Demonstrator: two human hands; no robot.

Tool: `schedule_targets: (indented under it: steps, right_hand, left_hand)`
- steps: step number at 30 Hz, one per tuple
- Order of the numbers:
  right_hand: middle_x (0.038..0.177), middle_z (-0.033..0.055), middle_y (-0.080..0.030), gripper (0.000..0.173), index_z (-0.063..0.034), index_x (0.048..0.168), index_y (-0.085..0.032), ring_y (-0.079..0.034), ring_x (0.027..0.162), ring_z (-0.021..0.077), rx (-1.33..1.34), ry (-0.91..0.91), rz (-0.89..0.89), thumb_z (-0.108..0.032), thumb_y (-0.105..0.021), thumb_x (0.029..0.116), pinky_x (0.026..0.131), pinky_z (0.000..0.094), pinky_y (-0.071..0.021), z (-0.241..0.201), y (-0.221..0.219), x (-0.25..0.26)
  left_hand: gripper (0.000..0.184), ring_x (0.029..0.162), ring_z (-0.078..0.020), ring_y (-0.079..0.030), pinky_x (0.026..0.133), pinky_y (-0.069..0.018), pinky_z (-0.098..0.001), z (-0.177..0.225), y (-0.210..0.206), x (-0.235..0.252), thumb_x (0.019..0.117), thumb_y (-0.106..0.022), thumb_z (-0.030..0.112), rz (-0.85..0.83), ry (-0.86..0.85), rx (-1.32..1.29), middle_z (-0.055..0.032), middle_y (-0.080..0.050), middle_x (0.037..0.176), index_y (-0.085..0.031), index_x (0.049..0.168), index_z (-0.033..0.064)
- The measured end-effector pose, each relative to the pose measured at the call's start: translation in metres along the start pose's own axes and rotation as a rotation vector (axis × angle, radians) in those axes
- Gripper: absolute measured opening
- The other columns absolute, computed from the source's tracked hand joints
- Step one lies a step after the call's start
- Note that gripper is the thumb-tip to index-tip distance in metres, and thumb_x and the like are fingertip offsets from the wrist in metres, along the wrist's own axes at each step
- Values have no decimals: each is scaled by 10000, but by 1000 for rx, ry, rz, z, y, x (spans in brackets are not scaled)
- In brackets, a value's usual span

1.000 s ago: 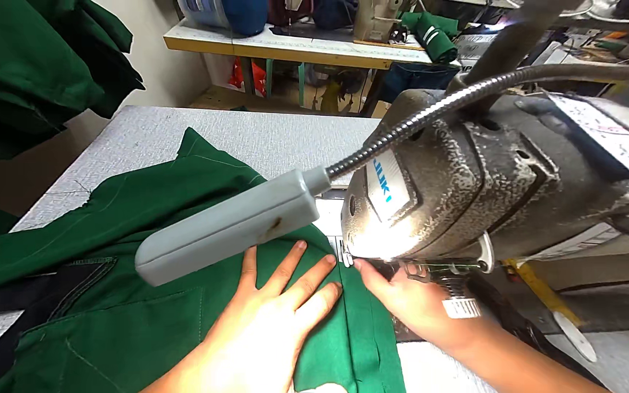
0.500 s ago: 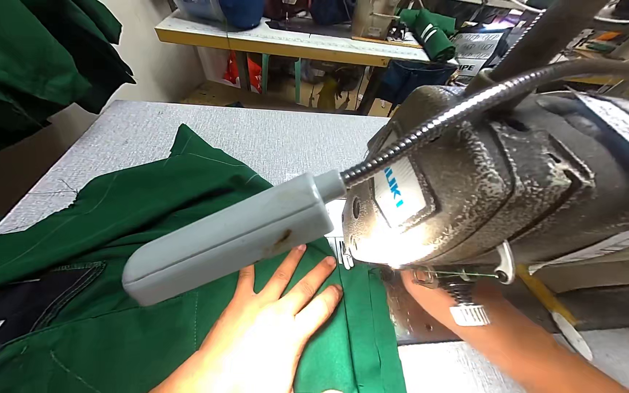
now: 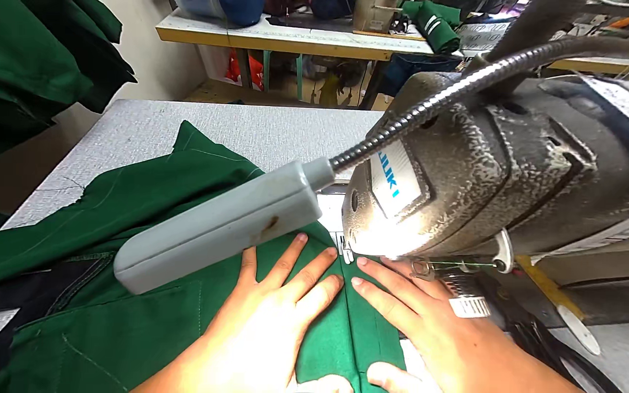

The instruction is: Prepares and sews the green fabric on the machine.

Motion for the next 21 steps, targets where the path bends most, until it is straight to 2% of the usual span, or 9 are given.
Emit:
schedule_targets:
  steps: [4, 11, 15, 18, 21]
  right_hand:
    - [1574, 29, -489, 774, -257, 1505, -501, -493, 1402, 313, -17, 2, 0, -762, -336, 942, 1056, 604, -405, 0, 0, 0]
    - [1577, 40, -482, 783, -257, 1518, -483, -475, 1416, 353, 5, -31, -50, -761, -350, 934, 1046, 661, -400, 0, 1, 3]
    - [1544, 53, -519, 781, -257, 1505, -507, -511, 1379, 360, 32, -55, -36, -761, -360, 927, 983, 667, -444, 4, 0, 10]
    - [1504, 72, -557, 736, -221, 1467, -554, -548, 1342, 337, 70, -42, 13, -721, -388, 952, 983, 620, -469, 4, 5, 9]
    - [1455, 78, -602, 654, -161, 1412, -586, -540, 1367, 287, 139, 40, 106, -642, -423, 999, 1088, 541, -433, -2, 17, -7]
  left_hand:
    - [933, 1524, -368, -305, 1002, -180, -874, 0, 0, 0, 822, -270, 897, 8, 3, 1, 28, -397, 1629, -479, 1486, 277]
    - [929, 1511, -357, -336, 1018, -199, -850, -3, 0, 3, 823, -258, 899, 21, -9, 10, 19, -424, 1611, -484, 1476, 277]
    - [944, 1493, -341, -371, 1033, -179, -855, -11, 2, 11, 820, -261, 901, 17, -6, -25, 14, -437, 1601, -485, 1487, 272]
    - [952, 1503, -377, -344, 1018, -200, -864, -12, 5, 15, 821, -252, 897, 2, -19, 2, -10, -457, 1588, -480, 1498, 268]
    - [921, 1537, -396, -258, 1030, -164, -870, -4, 16, 14, 858, -234, 865, -36, -2, 90, -16, -418, 1617, -460, 1526, 272]
Point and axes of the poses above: each hand's wrist, its own x-axis towards the middle knuckle, its own y-axis out of the back of the hand, z = x × y, the point moved 2 cm from there along x, towards the middle knuckle
